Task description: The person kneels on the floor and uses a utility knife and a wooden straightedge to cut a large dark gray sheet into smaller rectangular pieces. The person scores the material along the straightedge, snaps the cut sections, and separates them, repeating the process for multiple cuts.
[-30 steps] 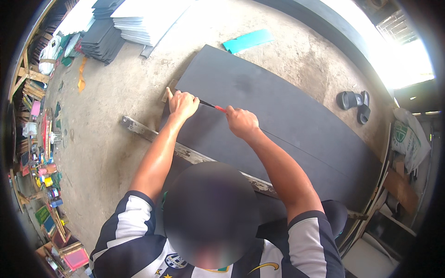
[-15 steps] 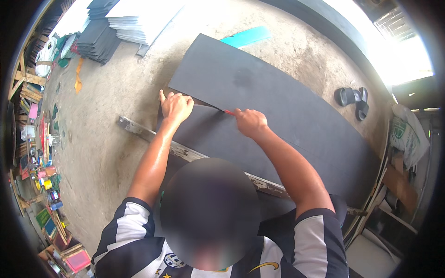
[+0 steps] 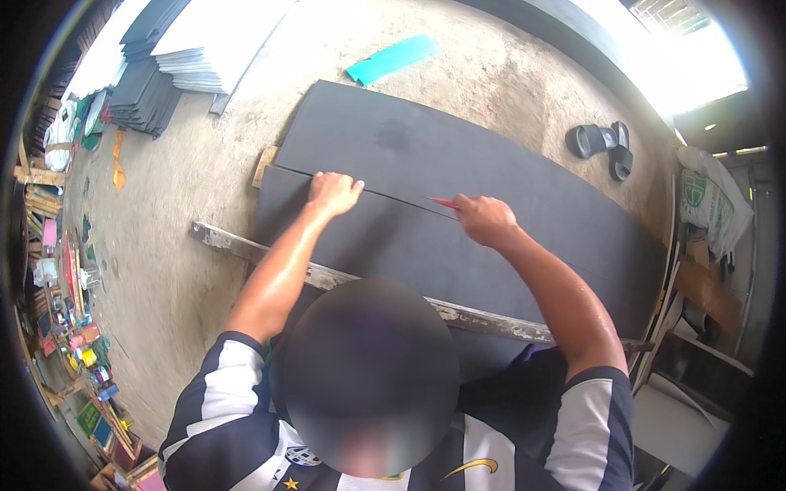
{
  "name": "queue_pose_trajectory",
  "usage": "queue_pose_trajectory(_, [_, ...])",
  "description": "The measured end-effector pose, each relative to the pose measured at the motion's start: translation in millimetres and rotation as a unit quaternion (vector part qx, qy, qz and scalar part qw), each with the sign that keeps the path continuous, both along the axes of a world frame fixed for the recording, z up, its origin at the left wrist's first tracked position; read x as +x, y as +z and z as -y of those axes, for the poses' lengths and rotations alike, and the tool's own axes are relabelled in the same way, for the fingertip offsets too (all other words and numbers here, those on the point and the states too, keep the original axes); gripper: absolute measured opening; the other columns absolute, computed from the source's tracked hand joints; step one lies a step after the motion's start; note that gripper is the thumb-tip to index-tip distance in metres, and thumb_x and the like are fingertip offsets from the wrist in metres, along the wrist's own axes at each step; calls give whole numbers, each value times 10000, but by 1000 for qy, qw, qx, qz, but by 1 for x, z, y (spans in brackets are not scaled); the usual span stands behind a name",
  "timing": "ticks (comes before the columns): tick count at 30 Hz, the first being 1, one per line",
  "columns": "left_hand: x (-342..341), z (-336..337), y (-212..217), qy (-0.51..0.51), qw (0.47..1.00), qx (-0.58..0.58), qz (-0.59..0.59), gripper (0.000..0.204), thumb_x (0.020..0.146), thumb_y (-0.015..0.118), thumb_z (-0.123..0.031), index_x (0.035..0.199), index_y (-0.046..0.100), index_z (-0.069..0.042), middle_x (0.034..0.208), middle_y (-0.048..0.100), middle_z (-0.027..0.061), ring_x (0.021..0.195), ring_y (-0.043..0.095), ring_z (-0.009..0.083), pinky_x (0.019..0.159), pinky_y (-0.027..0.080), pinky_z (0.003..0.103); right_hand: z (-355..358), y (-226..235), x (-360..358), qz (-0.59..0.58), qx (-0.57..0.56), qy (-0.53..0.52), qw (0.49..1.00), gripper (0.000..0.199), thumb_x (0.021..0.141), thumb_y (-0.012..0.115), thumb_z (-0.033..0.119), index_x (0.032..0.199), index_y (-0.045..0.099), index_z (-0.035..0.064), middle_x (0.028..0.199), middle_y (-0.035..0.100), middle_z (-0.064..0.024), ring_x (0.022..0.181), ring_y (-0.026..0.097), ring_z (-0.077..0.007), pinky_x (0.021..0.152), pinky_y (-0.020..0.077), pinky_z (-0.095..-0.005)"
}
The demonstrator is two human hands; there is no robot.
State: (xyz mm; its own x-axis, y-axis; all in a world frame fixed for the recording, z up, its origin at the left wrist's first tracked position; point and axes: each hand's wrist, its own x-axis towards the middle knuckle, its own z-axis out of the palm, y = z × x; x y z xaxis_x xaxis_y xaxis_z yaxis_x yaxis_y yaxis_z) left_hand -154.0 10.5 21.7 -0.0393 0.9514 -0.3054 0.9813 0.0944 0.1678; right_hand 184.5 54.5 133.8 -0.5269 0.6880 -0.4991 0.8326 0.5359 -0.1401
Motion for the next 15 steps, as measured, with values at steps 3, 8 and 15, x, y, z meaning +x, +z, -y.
queue_pose_trajectory(3, [19,6,-9,26,998,49,16,420,996,568,-387,813,801,-89,823,772,145,908,739,351,910,483,494,6,-9,-30,-32,0,13,999,272,1108,466,311,1141,614,85,907,747,-166,853,741,-385,746,577,-527])
queue_pose_trajectory(8, [26,28,-1,59,986,156,11,351,933,626,-340,736,767,-86,802,770,94,856,699,325,875,461,464,11,-17,-67,-57,-29,23,998,269,1113,453,282,1115,598,56,940,746,-167,875,744,-388,735,579,-516])
queue_pose_trajectory(15, [28,38,10,57,981,187,6,340,939,630,-327,729,751,-89,812,767,80,851,677,311,869,454,464,8,-24,-78,-14,-30,42,999,227,1097,462,220,1183,608,69,971,761,-150,914,762,-351,756,596,-493])
